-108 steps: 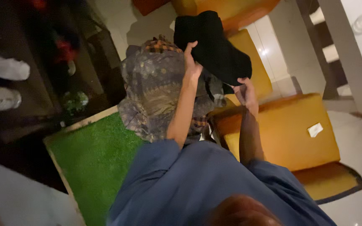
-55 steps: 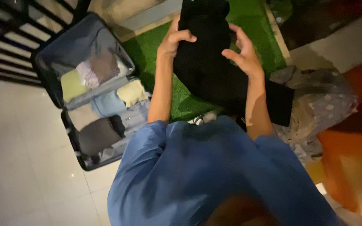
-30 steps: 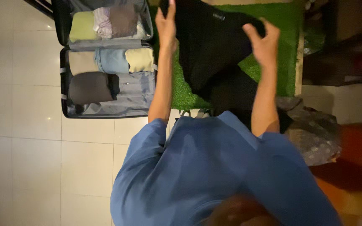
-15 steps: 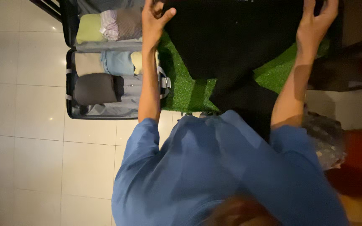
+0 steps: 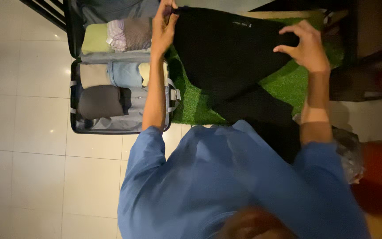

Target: The person folds a black pair of trousers by hand and places them into an open suitcase that contains other folded items of clothing.

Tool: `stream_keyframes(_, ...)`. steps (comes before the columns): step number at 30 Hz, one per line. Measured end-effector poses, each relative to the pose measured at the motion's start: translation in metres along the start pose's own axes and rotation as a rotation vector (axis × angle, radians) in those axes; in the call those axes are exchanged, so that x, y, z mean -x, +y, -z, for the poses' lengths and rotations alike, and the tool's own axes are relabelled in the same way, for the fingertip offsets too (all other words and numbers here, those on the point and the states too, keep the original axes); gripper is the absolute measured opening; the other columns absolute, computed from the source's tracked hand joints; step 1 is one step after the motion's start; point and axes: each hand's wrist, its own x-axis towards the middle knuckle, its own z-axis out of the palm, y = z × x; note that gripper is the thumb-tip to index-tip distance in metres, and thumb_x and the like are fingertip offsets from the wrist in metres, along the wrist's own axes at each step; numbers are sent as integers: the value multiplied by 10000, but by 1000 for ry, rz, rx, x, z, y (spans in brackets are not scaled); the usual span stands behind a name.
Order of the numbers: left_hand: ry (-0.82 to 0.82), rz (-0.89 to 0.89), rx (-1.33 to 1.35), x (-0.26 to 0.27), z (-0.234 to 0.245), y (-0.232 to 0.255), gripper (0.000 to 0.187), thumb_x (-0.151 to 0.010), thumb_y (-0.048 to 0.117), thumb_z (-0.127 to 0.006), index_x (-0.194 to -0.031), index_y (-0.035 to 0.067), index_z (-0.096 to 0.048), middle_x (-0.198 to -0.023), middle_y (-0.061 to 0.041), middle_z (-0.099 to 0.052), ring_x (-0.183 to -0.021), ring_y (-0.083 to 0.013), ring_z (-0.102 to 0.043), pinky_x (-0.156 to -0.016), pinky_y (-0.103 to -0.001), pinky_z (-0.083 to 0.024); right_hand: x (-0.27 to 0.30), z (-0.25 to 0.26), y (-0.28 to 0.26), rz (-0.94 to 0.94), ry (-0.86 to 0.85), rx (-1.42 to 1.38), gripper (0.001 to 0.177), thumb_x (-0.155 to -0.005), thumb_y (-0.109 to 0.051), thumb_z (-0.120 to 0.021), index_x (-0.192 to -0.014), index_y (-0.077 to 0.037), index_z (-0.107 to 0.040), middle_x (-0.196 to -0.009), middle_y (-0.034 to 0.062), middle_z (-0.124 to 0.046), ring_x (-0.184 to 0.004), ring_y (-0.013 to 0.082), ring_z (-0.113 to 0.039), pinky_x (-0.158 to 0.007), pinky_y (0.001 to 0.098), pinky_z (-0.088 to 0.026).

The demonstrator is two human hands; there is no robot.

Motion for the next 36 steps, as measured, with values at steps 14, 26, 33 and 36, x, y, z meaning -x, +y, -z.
stream_keyframes(14, 75, -50, -87, 9, 9, -43, 142, -1129, 3, -549, -1260, 25, -498, -1170, -9, -527, -1123, -84, -499, -982, -218, -402, -4, -25, 33, -287, 180, -148, 412, -1149, -164, -780, -883, 8, -516, -702, 71, -415, -671, 143, -382, -617, 341, -347)
stream_keyframes(26, 262, 68, -300, 25, 0, -40, 142, -1114, 156, -558, -1139, 20, -587, -917, -13, -609, -876, -72, -555, -795, -256, -478, -25, -7, 0, -51, 216, -403, 478, -903, -146, -959, -940, -17, -500, -970, 27, -538, -936, 155, -502, -921, 304, -450)
stream_keyframes(33, 351, 242, -455, 26, -1, -33, 228, -1077, 230, -571, -1068, 10, -632, -748, -37, -567, -713, -111, -517, -679, -272, -451, 3, -35, 18, -577, -90, -508, 432, -905, -280, -856, -1136, 35, -671, -984, 49, -681, -839, 140, -586, -770, 329, -494)
stream_keyframes(36, 347, 225, -379, 29, 0, -40, 270, -1094, 269, -556, -1068, 7, -617, -809, -55, -585, -775, -120, -519, -729, -278, -465, 9, -52, 37, -559, -7, -513, 334, -1013, -242, -803, -1061, 70, -695, -956, 59, -673, -825, 148, -562, -772, 336, -477)
